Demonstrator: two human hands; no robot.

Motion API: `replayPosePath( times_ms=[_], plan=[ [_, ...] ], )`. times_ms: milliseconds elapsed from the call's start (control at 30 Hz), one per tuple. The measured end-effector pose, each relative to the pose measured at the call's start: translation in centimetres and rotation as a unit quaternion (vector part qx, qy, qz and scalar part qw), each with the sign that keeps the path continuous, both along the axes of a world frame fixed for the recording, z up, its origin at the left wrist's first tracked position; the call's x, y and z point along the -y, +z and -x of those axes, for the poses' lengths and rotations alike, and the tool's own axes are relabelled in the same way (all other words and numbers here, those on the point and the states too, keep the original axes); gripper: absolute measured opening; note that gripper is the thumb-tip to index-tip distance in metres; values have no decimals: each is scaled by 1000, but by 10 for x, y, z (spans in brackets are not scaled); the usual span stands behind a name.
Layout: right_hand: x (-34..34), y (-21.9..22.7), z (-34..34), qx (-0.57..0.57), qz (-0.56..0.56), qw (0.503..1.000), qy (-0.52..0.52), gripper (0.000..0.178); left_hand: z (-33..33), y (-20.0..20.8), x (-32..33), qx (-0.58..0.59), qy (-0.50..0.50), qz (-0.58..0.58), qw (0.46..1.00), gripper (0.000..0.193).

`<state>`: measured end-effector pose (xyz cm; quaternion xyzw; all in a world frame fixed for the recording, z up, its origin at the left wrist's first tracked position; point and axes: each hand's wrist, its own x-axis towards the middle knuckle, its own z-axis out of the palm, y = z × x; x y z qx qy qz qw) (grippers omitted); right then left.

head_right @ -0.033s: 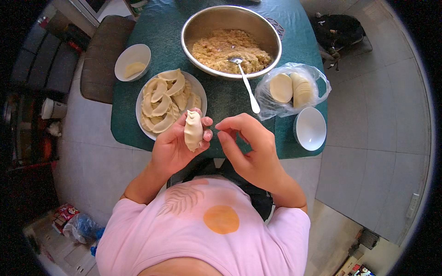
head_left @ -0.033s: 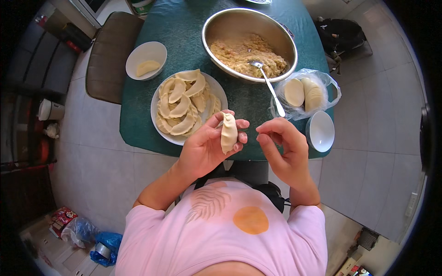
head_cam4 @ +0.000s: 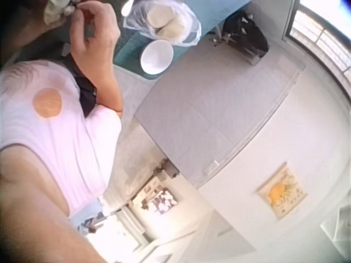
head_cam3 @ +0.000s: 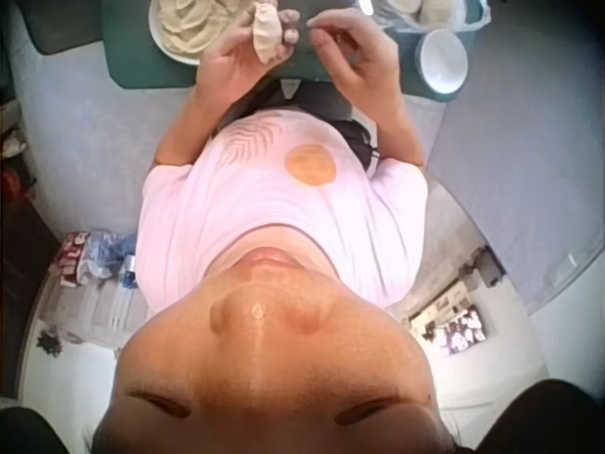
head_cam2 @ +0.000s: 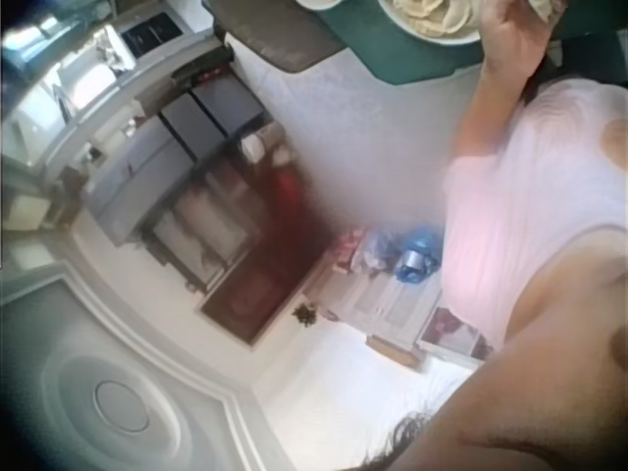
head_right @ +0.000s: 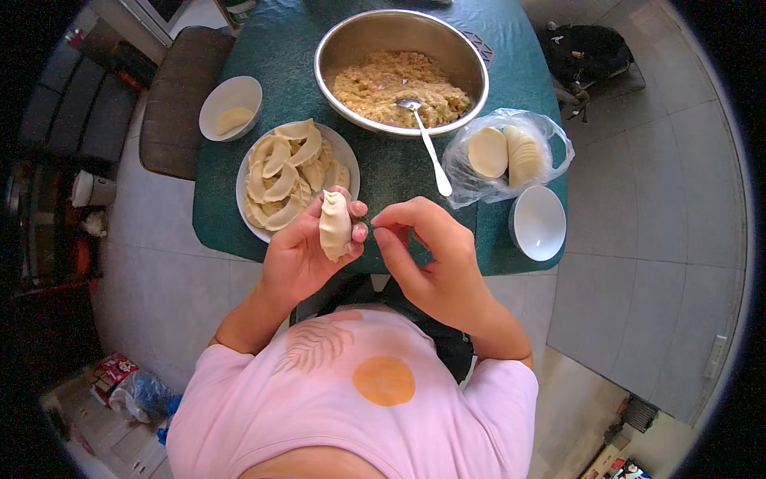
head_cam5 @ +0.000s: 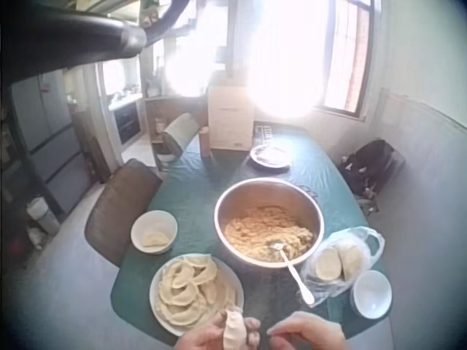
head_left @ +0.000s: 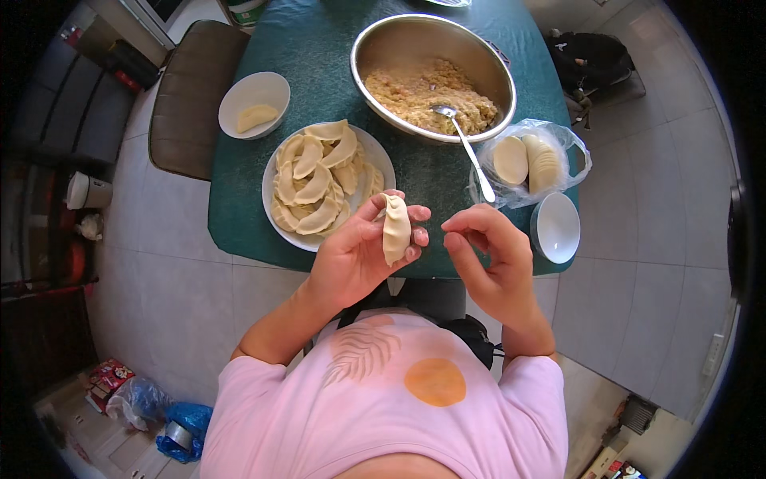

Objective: The person repeatedly scoops filling from a large bowl onto round dough wrappers, folds and pleats the edges to seal each dumpling, and places the finished dumplings on a plate. The process is repeated multiple times with consistent hand motions.

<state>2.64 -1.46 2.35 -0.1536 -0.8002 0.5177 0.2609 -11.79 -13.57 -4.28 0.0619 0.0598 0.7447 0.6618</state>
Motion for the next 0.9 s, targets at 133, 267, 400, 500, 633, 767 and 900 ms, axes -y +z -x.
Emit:
replayPosePath(
  times_ms=[133, 267, 400, 500, 633, 767, 900],
  plan=[
    [5, 4, 8, 37, 14, 999, 26, 14, 1, 6, 5, -31, 46, 54, 997, 29],
    [9, 0, 15, 43, -38, 998, 32, 16, 3, 8, 8, -103, 81, 74, 989, 32],
    [13, 4, 25, 19, -181, 982, 54, 21, -1, 2, 15, -194, 139, 58, 969, 39],
    [16, 9, 31, 9, -271, 961, 60, 23, 0, -8, 16, -334, 205, -40, 919, 41],
    [15, 23, 36, 28, -394, 914, 93, 22, 0, -9, 22, -497, 265, -43, 825, 33],
    [11, 21, 38, 43, -479, 867, 133, 20, 0, -9, 23, -522, 277, -80, 803, 27],
    [12, 24, 39, 81, -487, 851, 178, 19, -1, -14, 27, -514, 233, -56, 824, 29]
  ],
)
